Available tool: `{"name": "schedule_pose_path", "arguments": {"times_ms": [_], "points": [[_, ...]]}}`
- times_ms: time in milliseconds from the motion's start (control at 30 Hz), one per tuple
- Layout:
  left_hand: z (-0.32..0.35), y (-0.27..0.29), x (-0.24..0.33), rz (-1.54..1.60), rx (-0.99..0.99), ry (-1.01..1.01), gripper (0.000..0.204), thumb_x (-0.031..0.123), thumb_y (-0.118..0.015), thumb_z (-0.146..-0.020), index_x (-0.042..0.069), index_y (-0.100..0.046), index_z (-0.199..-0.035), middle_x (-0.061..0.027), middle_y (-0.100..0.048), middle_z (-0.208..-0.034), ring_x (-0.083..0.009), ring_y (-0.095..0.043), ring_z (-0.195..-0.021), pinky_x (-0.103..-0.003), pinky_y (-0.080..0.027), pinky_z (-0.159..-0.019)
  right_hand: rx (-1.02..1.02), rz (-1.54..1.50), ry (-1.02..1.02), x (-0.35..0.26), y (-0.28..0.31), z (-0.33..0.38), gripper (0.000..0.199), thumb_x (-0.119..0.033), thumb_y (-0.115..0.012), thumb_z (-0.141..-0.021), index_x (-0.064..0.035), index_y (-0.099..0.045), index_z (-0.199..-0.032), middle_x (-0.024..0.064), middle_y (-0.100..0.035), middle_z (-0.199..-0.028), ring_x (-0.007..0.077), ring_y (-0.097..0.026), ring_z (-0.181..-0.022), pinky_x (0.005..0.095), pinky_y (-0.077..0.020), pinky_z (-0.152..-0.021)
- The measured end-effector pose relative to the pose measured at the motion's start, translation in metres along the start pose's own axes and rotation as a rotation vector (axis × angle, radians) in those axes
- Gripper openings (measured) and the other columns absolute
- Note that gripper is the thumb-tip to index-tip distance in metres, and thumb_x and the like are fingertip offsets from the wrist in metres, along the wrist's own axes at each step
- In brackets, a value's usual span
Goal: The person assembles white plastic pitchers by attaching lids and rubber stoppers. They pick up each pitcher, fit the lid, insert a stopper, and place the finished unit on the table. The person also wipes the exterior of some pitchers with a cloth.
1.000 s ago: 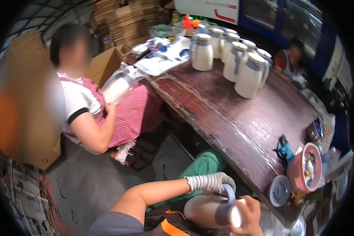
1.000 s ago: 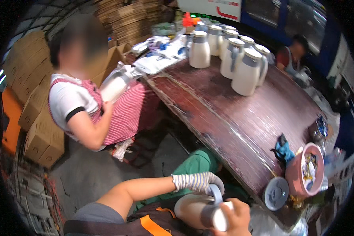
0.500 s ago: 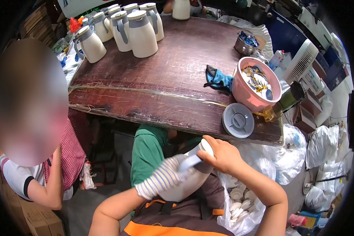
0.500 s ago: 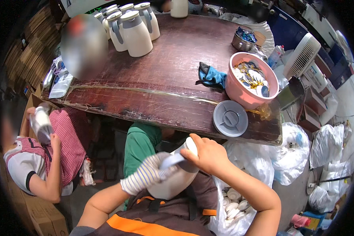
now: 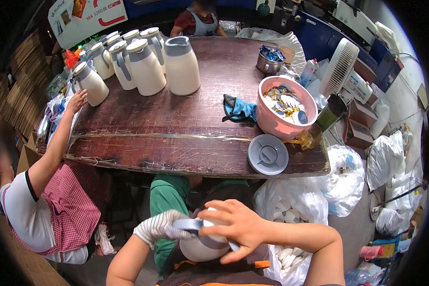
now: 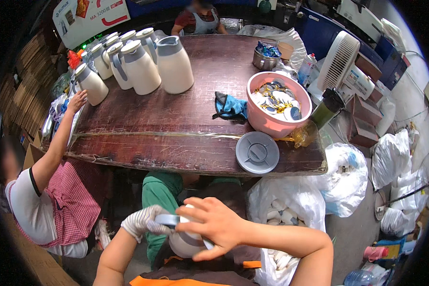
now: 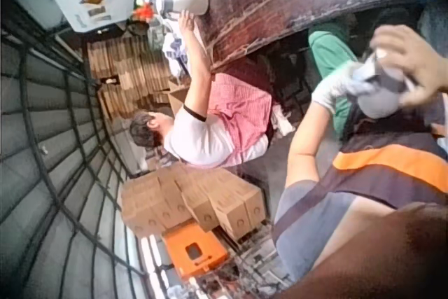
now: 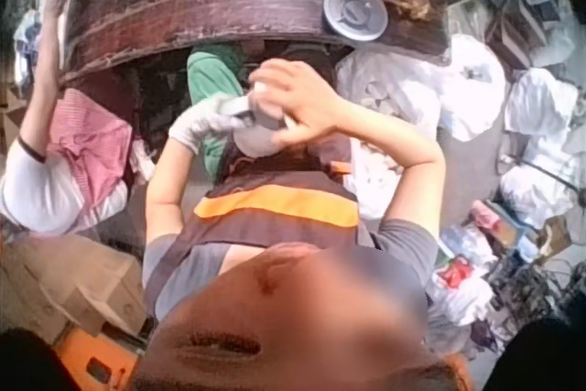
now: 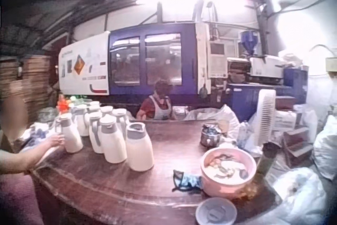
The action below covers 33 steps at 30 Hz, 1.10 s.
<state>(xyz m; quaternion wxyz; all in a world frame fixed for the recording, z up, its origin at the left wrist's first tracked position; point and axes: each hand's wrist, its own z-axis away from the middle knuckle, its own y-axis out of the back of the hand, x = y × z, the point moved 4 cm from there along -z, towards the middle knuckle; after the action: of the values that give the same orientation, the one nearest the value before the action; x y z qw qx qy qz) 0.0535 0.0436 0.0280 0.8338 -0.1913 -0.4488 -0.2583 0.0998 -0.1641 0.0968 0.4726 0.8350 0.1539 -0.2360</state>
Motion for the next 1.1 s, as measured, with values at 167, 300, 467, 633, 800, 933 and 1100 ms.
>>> {"name": "schedule_pose_path", "arguments": {"times_ms": [167,300,467,633,800,933,1100], "points": [[-0.021,-0.102,0.012,0.327,0.000,-0.019,0.031,0.019,-0.069,-0.083,0.006,-0.058,-0.109,-0.0008,-0.060,-0.085,-0.0076,-0.054,-0.065,-0.022,-0.042,-0.053,0.021,0.120,-0.387,0.027,-0.014,-0.013,0.051,-0.050,-0.063,-0.079,-0.0137,-0.059,-0.114,0.0142,-0.054,-0.123,0.0323,-0.051,-0.114,0.0426,-0.0414,-0.086],[-0.032,-0.100,0.014,0.340,0.352,0.003,0.025,0.023,-0.065,-0.088,0.006,-0.061,-0.105,-0.0010,-0.056,-0.071,-0.0098,-0.052,-0.058,-0.025,-0.041,-0.052,-0.011,0.111,-0.500,0.051,-0.018,-0.018,0.047,-0.048,-0.057,-0.084,-0.0112,-0.061,-0.113,0.0139,-0.056,-0.122,0.0308,-0.054,-0.112,0.0410,-0.0440,-0.086],[-0.039,-0.087,0.031,0.434,0.417,-0.150,0.019,0.024,-0.066,-0.090,0.008,-0.062,-0.099,0.0009,-0.057,-0.074,-0.0088,-0.052,-0.058,-0.026,-0.041,-0.052,-0.051,-0.078,-0.491,0.069,0.009,-0.026,0.064,-0.054,-0.058,-0.084,-0.0049,-0.057,-0.124,0.0196,-0.054,-0.127,0.0363,-0.051,-0.119,0.0446,-0.0365,-0.105],[-0.019,-0.029,0.036,0.738,0.486,-0.129,0.025,0.020,-0.069,-0.087,0.005,-0.060,-0.105,-0.0001,-0.054,-0.074,-0.0088,-0.048,-0.054,-0.025,-0.045,-0.047,0.353,0.014,-0.937,0.115,0.161,-0.012,0.041,-0.034,-0.068,-0.084,-0.0031,-0.066,-0.111,0.0140,-0.066,-0.106,0.0290,-0.063,-0.103,0.0364,-0.0480,-0.090],[-0.040,-0.023,0.046,0.799,0.358,-0.112,0.027,0.021,-0.071,-0.087,0.003,-0.061,-0.104,0.0008,-0.051,-0.064,-0.0090,-0.048,-0.050,-0.026,-0.045,-0.044,-0.113,1.066,-1.431,0.225,0.238,0.088,0.056,-0.048,-0.073,-0.068,-0.0065,-0.071,-0.105,0.0104,-0.056,-0.126,0.0287,-0.049,-0.121,0.0455,-0.0395,-0.097],[-0.041,-0.024,0.040,0.801,0.289,-0.055,0.025,0.021,-0.070,-0.087,0.003,-0.062,-0.102,0.0000,-0.054,-0.065,-0.0094,-0.050,-0.050,-0.026,-0.044,-0.046,-0.174,1.019,-1.523,0.251,0.233,0.092,0.046,-0.037,-0.069,-0.071,-0.0069,-0.071,-0.106,0.0088,-0.060,-0.121,0.0295,-0.053,-0.118,0.0451,-0.0391,-0.098],[-0.047,-0.025,0.043,0.756,0.290,-0.089,0.035,0.028,-0.067,-0.087,-0.001,-0.060,-0.105,-0.0009,-0.053,-0.068,-0.0093,-0.052,-0.057,-0.025,-0.047,-0.042,0.188,1.154,-1.325,0.252,0.248,0.107,0.029,-0.026,-0.061,-0.081,-0.0056,-0.071,-0.098,0.0074,-0.065,-0.114,0.0288,-0.058,-0.110,0.0450,-0.0408,-0.095]]}}
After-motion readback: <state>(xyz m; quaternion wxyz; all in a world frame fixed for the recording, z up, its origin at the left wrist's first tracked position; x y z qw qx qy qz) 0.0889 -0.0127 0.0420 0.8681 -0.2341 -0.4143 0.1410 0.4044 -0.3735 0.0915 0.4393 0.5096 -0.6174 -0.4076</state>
